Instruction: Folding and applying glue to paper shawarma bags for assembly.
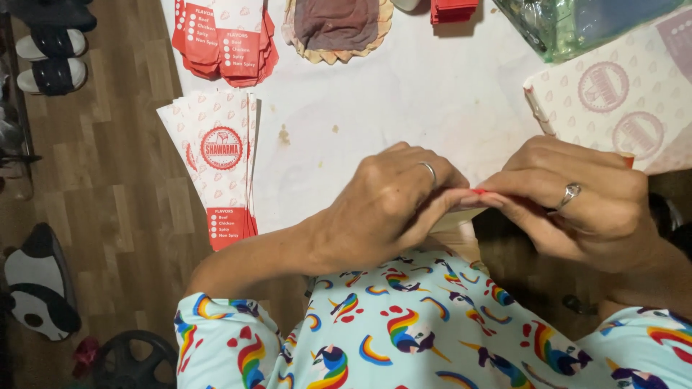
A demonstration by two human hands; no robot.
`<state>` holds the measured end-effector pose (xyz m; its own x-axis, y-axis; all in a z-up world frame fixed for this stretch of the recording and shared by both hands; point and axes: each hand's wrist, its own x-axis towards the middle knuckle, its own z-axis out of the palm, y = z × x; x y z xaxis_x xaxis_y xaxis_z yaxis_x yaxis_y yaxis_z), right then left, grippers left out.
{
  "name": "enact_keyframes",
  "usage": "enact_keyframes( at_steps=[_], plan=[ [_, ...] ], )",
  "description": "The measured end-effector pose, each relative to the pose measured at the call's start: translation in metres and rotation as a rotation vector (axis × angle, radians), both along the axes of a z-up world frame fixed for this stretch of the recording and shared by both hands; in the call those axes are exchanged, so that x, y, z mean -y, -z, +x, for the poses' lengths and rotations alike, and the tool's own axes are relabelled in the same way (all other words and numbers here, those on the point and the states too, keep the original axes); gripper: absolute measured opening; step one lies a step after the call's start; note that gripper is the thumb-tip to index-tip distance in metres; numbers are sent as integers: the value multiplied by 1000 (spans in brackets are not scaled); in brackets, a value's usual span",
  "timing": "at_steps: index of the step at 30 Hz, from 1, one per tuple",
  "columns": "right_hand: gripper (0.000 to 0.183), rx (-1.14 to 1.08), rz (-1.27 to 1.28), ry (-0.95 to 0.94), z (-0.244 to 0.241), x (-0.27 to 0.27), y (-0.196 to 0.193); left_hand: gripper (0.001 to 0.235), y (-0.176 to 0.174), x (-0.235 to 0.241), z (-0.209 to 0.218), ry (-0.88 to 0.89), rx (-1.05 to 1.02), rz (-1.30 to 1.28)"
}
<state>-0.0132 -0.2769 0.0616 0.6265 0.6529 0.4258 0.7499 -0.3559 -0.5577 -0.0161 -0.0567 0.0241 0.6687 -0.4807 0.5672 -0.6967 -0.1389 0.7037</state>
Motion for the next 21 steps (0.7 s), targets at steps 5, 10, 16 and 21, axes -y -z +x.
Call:
enact_keyframes(
  at_steps=[5,10,16,21],
  plan=[
    [7,-56,-95,66,5,40,4,16,-6,-18,0,79,-40,-22],
    [23,-13,-199,59,3,32,0,15,1,-8,-6,28,17,59],
    [10,-2,17,-1,0,2,3,13,4,2,-1,85,-6,-48],
    [12,-105,39,-56,4,6,-1,16,16,-2,-5,142,-34,8]
  ],
)
